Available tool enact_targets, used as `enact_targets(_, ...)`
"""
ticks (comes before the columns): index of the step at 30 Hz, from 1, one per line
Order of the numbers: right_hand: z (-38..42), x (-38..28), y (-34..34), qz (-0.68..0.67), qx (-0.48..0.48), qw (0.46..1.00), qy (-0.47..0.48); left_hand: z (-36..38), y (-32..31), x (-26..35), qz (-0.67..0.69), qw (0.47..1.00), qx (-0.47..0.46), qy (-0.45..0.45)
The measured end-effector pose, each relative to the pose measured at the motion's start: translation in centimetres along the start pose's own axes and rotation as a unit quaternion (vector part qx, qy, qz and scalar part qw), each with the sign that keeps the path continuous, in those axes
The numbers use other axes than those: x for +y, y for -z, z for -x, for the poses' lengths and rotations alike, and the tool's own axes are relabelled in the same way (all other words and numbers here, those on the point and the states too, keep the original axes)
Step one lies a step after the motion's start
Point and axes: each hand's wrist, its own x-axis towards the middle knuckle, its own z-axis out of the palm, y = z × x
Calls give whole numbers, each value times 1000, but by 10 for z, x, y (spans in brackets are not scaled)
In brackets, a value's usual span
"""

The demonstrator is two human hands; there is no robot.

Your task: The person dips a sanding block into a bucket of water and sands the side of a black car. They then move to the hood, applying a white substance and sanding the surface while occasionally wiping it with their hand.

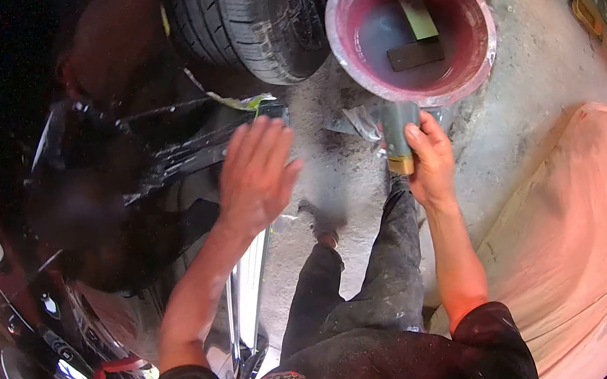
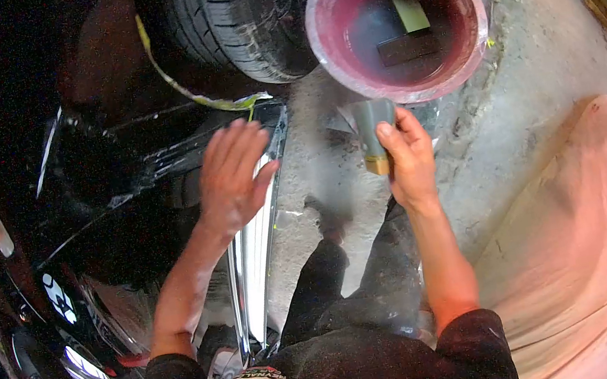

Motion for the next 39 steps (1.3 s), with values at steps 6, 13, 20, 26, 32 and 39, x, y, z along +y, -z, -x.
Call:
enact_targets(6,11,-58,44,-18,39,999,33,-182,-77,30,113,993,5,-35)
enact_targets(13,20,-87,87,-109,39,993,-12,-307,-204,8,45,970,-222,88)
enact_targets(20,22,-73,98,-86,72,993,-45,-339,-267,45,-57,951,-290,94)
enact_targets(26,21,-81,90,-98,62,992,-50,-327,-223,32,222,895,-375,95)
enact_targets(32,4,-94,78,-114,26,992,-46,-278,-122,22,689,618,-311,215)
enact_targets(39,-8,-99,57,-55,23,998,-39,-268,-120,24,568,750,-249,228)
